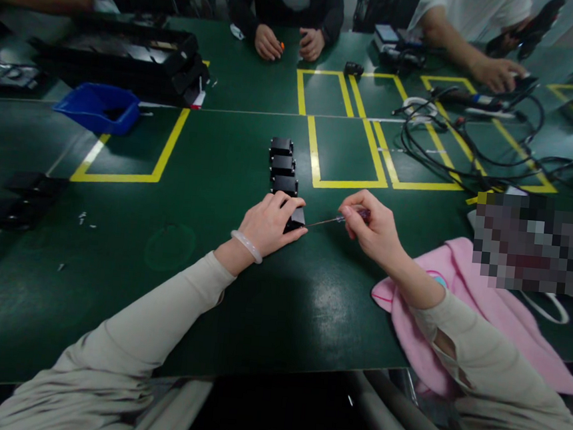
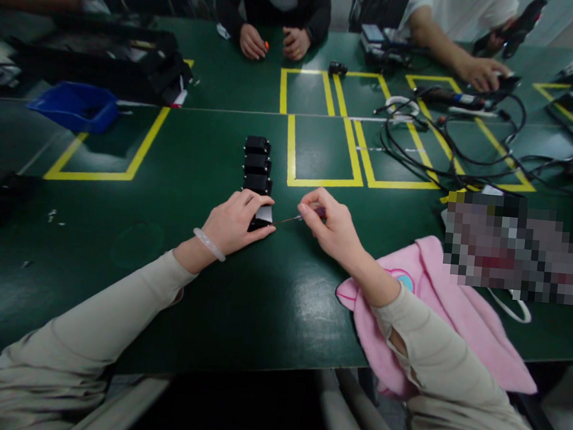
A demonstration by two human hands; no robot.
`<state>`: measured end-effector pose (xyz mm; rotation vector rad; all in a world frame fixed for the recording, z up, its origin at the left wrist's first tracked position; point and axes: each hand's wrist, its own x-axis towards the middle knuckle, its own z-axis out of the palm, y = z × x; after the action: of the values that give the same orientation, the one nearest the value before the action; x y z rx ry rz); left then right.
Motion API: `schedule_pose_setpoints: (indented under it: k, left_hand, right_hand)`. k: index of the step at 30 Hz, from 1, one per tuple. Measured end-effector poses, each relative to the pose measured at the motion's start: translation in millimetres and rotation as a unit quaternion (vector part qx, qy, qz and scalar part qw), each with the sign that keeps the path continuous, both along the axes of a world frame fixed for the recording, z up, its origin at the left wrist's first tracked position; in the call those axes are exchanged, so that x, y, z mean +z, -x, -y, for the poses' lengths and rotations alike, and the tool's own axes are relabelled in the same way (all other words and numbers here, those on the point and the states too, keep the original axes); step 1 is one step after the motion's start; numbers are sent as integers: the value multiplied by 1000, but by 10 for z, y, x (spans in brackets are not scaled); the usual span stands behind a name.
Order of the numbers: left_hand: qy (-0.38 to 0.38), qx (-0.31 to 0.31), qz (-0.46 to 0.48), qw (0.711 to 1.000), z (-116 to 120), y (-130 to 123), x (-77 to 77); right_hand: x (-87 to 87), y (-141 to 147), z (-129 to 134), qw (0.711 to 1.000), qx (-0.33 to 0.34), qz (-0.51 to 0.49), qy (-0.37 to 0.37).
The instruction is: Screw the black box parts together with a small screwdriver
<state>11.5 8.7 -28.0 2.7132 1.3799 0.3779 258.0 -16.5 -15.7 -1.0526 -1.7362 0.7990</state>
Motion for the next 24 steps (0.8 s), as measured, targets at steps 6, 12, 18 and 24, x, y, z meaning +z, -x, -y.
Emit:
schedule_pose_setpoints:
  k: [6,12,18,24]
  left_hand:
    - [-6,-5,5,1000,-9,8,-11]
    - [-9,-5,3,1000,-7,6,-18]
    - [-10,-3,2,1000,-7,7,-24]
    - [-13,-5,3,1000,-9,10,-29]
  right_hand:
    - [-30,-6,-9,999,-14,11,-31]
    - [1,0,4,999,-9,13,-29]
    - [5,13,0,1000,-8,-1,-1]
    - [26,12,1,1000,-7,-4,-3]
